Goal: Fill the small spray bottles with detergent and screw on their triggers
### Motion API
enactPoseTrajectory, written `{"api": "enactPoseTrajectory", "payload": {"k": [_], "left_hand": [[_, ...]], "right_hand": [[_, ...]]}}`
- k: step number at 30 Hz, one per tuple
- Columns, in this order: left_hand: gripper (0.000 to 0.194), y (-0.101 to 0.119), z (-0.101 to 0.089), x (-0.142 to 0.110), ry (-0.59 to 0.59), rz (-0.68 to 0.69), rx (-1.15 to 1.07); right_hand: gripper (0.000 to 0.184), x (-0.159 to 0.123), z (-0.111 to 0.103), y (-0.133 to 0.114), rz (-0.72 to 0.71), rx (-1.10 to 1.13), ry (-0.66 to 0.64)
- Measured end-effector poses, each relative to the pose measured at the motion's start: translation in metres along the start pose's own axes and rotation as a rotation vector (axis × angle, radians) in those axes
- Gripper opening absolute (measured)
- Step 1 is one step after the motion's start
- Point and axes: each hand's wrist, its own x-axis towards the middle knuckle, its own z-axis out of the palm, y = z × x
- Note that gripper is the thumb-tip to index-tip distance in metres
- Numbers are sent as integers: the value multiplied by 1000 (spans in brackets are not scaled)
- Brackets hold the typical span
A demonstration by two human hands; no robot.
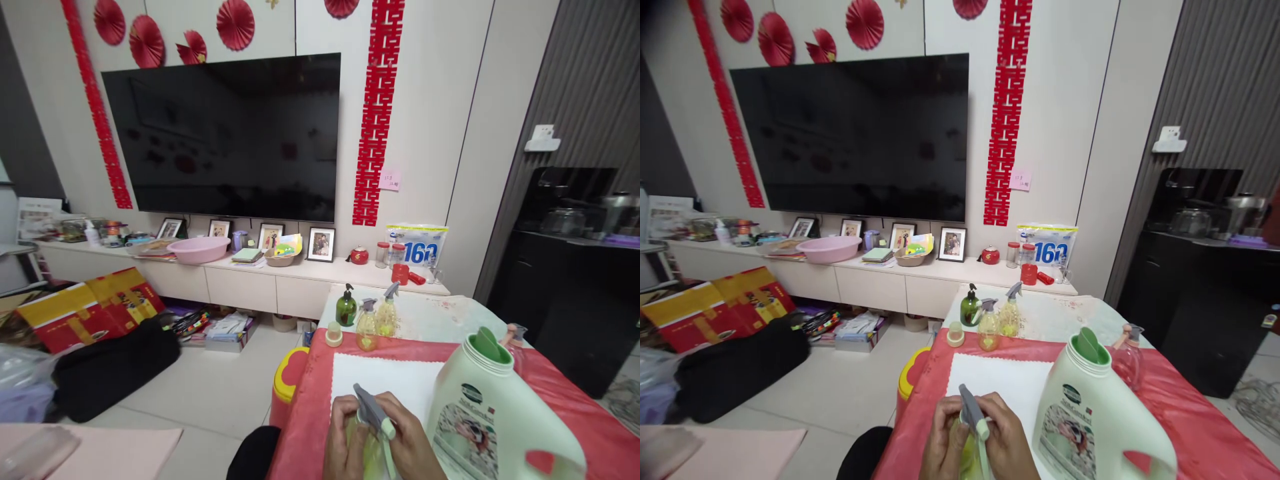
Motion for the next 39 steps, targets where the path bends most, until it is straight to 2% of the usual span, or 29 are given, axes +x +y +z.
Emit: {"api": "enactPoseTrajectory", "payload": {"k": [3,5,11,15,21,24,30,34,39], "left_hand": [[46,-3,0,1,18,32,24],[46,-3,-1,0,13,28,41],[36,9,-3,-3,11,-49,-17],[36,20,-7,1,-55,-126,-109],[32,20,-17,11,-262,-242,-198],[33,16,-18,13,-283,-206,-181],[26,17,-16,15,-254,-111,-14],[24,13,-18,15,-272,-41,43],[27,8,-19,14,-288,23,77]], "right_hand": [[29,1,1,-5,18,-30,-51],[30,0,4,-8,29,-58,-40],[31,-6,17,-4,80,-79,115],[25,-8,25,-4,112,-126,187],[17,-11,32,-6,106,-220,272],[20,-14,32,-1,80,-262,260],[26,-21,29,6,-25,-322,239],[24,-22,15,-9,41,-231,103],[27,-14,7,-20,109,-96,146]]}}
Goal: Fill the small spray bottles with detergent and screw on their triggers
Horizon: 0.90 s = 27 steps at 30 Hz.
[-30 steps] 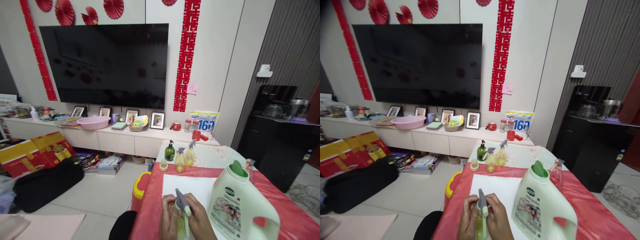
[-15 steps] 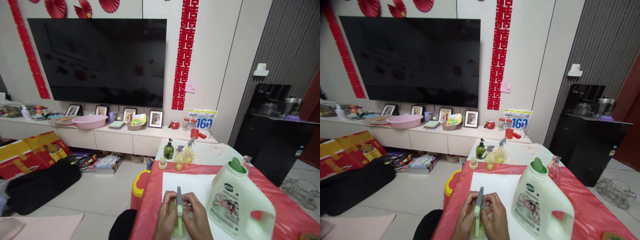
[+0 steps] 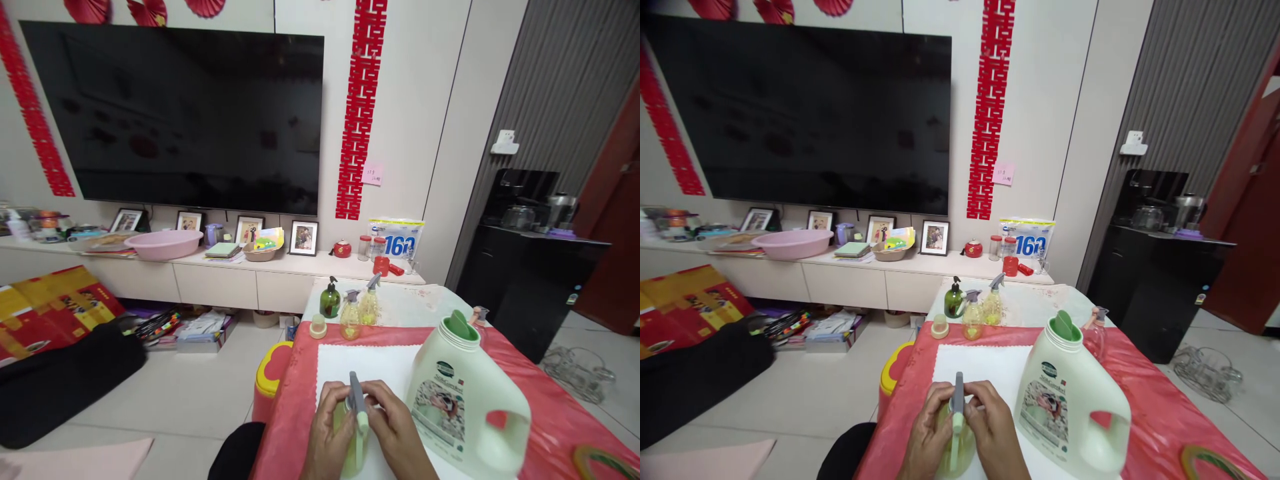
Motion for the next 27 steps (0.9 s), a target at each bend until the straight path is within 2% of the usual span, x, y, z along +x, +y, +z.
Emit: {"api": "enactPoseTrajectory", "payload": {"k": [5,9,14,17,19,22,27], "left_hand": [[35,-4,-1,-1,15,2,-170],[28,-9,0,-2,20,7,-265],[30,-12,-1,-4,56,-18,-224],[31,-6,0,-7,36,-80,-231],[30,-2,1,-8,62,-103,-252],[31,3,2,-8,92,-108,-296],[27,3,-1,-5,50,-104,-274]], "right_hand": [[34,5,4,1,-30,24,-66],[32,4,3,5,-42,8,-85],[25,4,9,6,-37,-62,-2],[24,2,15,3,-84,-113,78],[24,1,18,1,-103,-125,111],[24,0,20,3,-92,-110,129],[26,1,18,9,-14,-81,118]]}}
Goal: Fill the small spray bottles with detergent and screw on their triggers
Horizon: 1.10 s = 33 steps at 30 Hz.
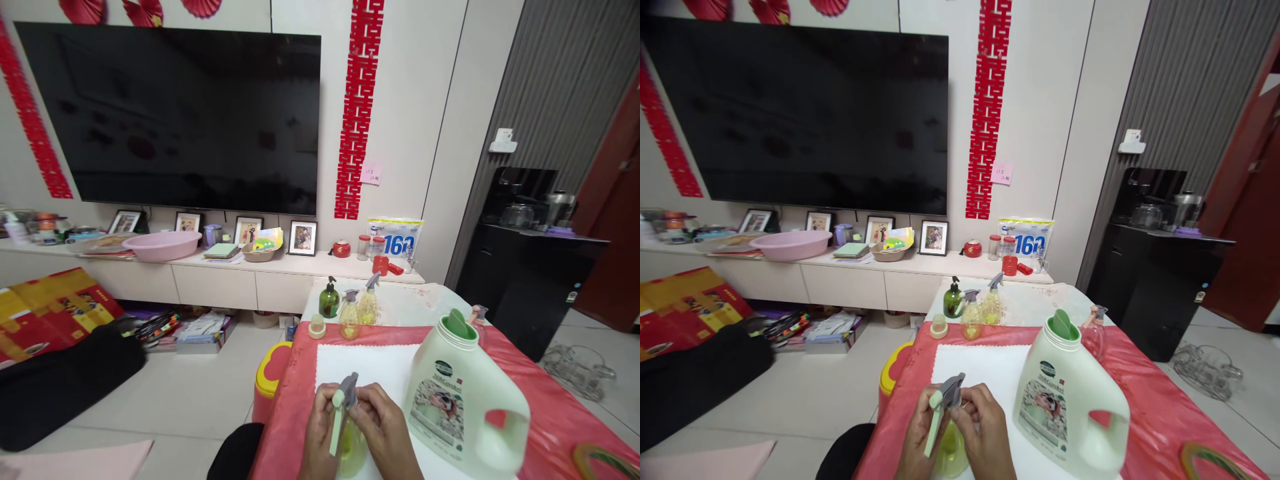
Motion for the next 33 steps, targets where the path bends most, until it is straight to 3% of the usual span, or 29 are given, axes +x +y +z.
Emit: {"api": "enactPoseTrajectory", "payload": {"k": [6,11,19,26,33], "left_hand": [[28,-3,2,1,0,77,40],[26,-11,-2,0,31,147,197],[34,-20,-4,-1,70,93,159],[36,-20,-6,-3,100,69,196],[36,-8,-5,-6,85,31,179]], "right_hand": [[27,2,-2,-2,17,11,-72],[21,-1,5,-3,-68,11,43],[21,-6,15,5,-171,-57,158],[19,-4,7,1,-134,-34,14],[18,-4,9,2,-170,-60,38]]}}
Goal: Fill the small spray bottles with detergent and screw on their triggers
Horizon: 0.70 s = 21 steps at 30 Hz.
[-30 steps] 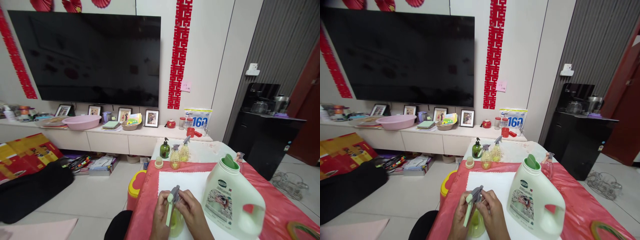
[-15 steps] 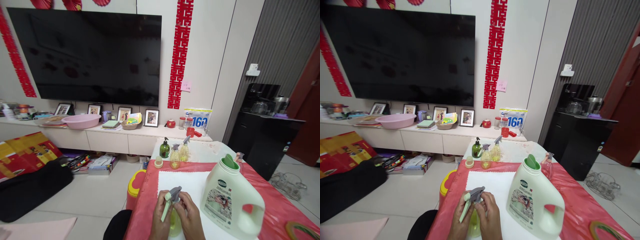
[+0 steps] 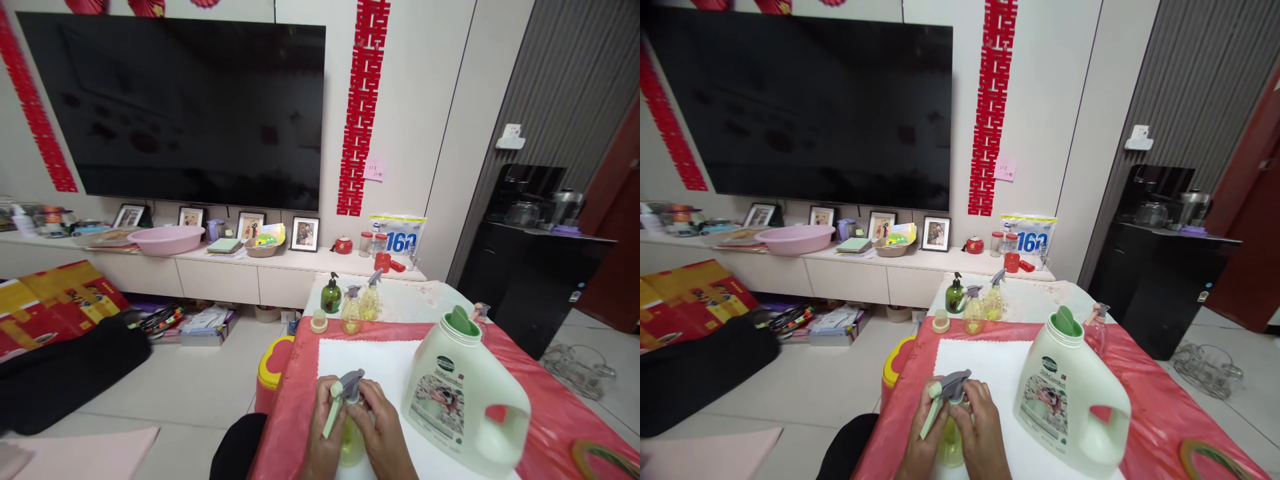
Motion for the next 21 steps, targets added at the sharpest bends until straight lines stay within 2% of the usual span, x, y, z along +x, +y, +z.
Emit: {"api": "enactPoseTrajectory", "payload": {"k": [7,10,13,16,21], "left_hand": [[36,1,2,-1,30,-62,-106],[34,2,4,-2,19,-59,-141],[40,2,5,-3,-15,-49,-159],[44,1,3,-3,-67,-22,-138],[32,0,0,-4,-122,-4,-17]], "right_hand": [[19,-1,5,1,-14,20,33],[20,2,1,0,88,84,-34],[18,4,-2,-2,175,107,-84],[16,2,-2,-2,161,103,-65],[15,-2,0,-4,75,91,-25]]}}
